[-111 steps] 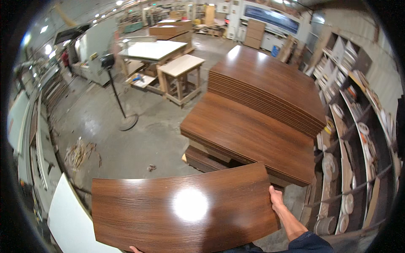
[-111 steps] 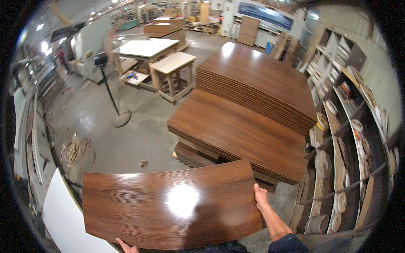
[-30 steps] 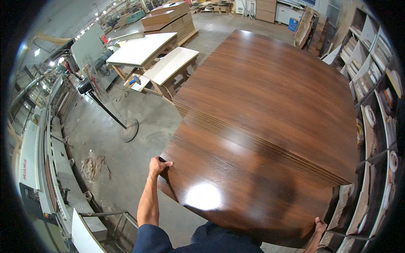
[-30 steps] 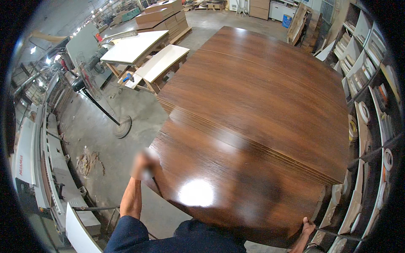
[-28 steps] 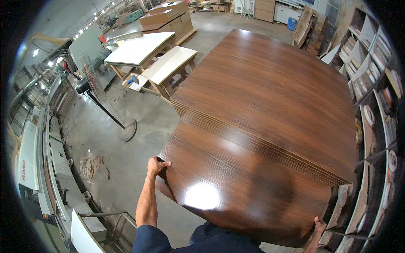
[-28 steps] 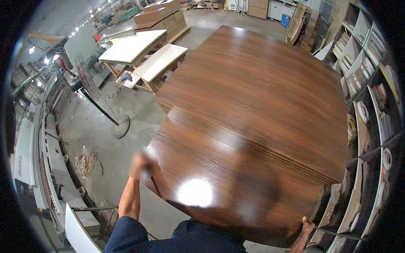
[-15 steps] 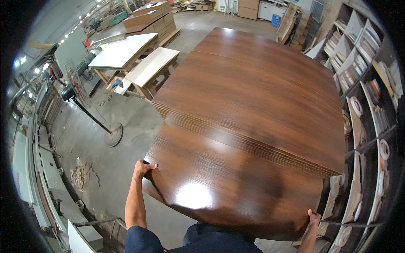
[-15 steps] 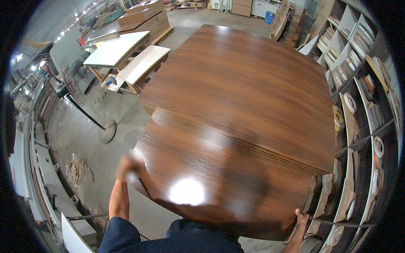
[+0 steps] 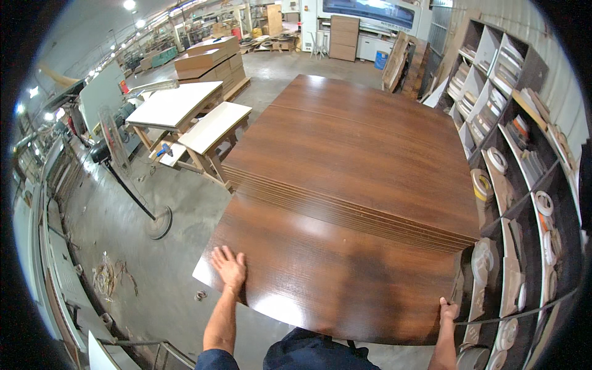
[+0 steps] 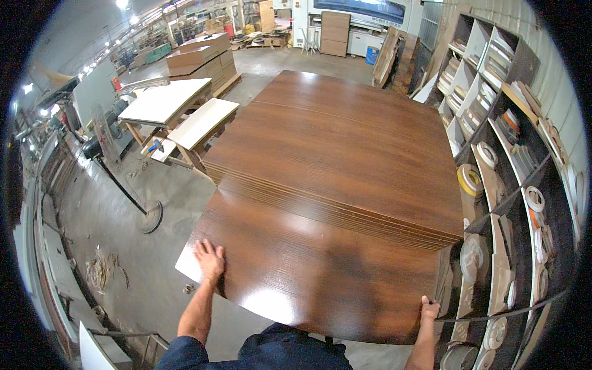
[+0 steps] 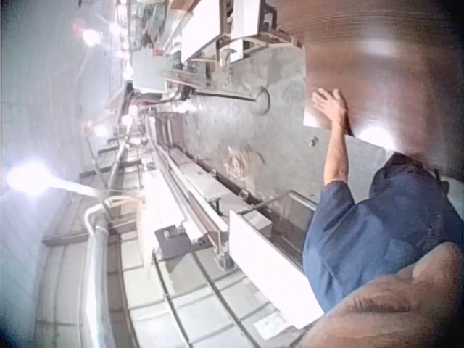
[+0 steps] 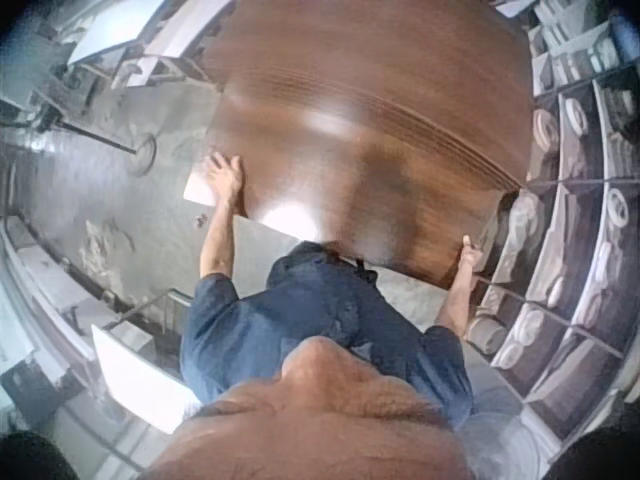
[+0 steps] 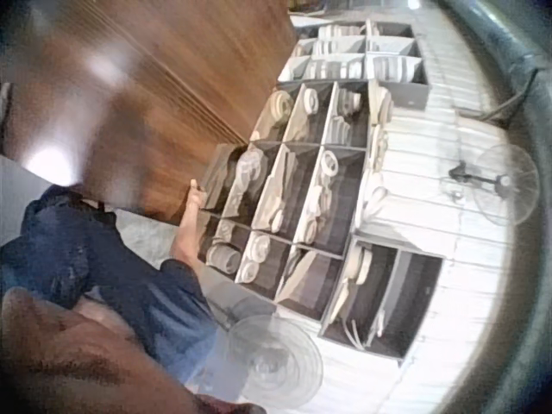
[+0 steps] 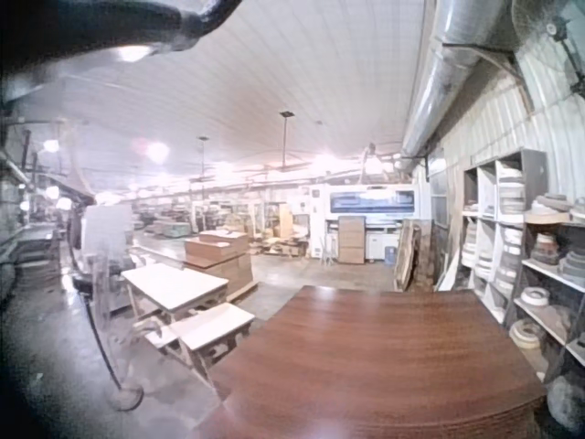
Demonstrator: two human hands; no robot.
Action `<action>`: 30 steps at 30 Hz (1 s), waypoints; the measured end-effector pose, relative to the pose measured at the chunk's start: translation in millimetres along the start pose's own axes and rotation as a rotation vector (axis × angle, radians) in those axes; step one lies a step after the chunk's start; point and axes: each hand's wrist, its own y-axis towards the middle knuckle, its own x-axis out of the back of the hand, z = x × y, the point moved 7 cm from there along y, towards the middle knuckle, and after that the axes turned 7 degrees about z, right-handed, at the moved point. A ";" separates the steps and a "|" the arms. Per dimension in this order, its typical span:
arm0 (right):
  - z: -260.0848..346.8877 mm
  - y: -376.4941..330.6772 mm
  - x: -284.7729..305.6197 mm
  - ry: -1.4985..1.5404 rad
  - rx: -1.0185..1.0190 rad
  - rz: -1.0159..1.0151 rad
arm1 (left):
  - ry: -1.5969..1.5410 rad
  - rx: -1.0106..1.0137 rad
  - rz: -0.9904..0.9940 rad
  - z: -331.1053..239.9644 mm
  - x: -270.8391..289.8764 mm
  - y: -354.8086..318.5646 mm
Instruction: The person repeatedly picks up large wooden panels from a white workbench and carries them to a growing stack on the floor. The person handles each panel by hand, aligns it, and places it on top of the others. The task continues in a repetitive loop throughout the clip.
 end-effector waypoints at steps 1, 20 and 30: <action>7.1 -13.3 4.1 -0.174 -0.014 -0.067 | 0.012 -0.086 -0.015 -22.3 1.0 -23.2; 80.5 -369.7 -138.7 -0.588 1.479 0.107 | -0.463 -0.183 0.569 21.3 6.9 -471.9; 73.5 -352.8 -134.4 -0.740 1.329 0.177 | -0.458 0.605 0.436 304.4 42.6 -604.5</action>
